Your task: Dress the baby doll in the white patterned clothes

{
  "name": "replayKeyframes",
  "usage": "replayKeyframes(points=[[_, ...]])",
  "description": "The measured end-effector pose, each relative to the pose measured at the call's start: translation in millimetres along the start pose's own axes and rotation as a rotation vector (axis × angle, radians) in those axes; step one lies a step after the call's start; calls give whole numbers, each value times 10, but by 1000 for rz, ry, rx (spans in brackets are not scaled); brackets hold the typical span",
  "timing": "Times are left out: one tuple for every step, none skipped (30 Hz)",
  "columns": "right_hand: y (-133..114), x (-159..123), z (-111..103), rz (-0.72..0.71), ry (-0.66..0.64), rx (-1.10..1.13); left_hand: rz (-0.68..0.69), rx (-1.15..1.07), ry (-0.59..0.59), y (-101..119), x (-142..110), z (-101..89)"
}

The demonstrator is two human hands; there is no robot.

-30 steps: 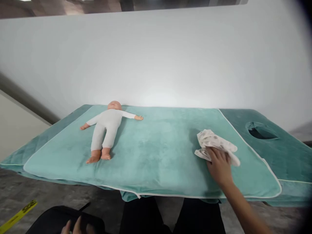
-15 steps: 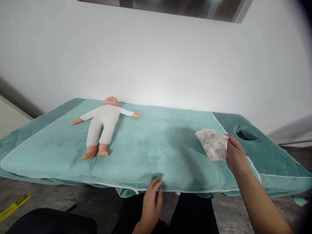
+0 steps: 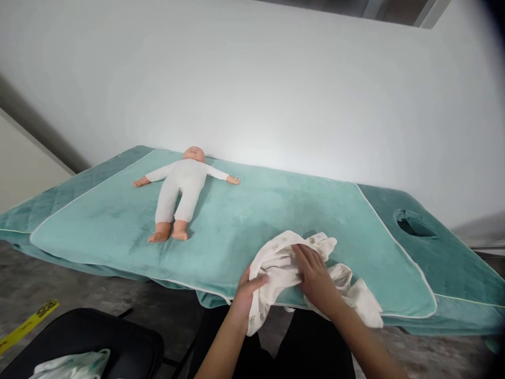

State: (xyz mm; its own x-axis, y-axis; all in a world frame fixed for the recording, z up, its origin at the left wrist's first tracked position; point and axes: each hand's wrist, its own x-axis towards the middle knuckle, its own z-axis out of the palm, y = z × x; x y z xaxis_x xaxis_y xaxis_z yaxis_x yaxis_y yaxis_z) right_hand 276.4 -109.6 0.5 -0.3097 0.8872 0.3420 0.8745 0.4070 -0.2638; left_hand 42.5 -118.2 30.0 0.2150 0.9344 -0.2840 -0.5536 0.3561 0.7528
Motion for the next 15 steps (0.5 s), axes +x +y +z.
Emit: replayKeyframes(points=[[141,-48,57,24,20,-25,7,-59,39,68,8,-13],[268,-102,93,33,37,-47,27,-112,82,139,21,-25],[377,-163,112,30,53,-70,54,-152,122,211,37,-38],[467,-232,120,25,70,-95,83,-171,159,281,55,-54],[538,-307,121,31,93,-125,111,-173,201,347,72,-76],[595,-386,119,54,115,-156,141,-154,251,408,88,-106],[641,-466,117,83,129,-185,175,-109,307,461,105,-147],[680,-542,111,110,124,-206,212,-35,367,506,122,-201],[719,-609,96,131,105,-218,252,68,421,541,141,-267],[764,-662,67,147,79,-221,290,196,468,569,163,-341],[819,-694,14,163,55,-220,322,339,501,589,188,-421],[891,-701,-71,188,41,-222,344,483,521,603,214,-499],[981,-682,-192,227,41,-232,358,616,528,613,240,-570],[1087,-634,-352,282,57,-252,370,730,525,622,265,-629],[1205,-561,-547,347,76,-282,385,828,513,630,286,-673]])
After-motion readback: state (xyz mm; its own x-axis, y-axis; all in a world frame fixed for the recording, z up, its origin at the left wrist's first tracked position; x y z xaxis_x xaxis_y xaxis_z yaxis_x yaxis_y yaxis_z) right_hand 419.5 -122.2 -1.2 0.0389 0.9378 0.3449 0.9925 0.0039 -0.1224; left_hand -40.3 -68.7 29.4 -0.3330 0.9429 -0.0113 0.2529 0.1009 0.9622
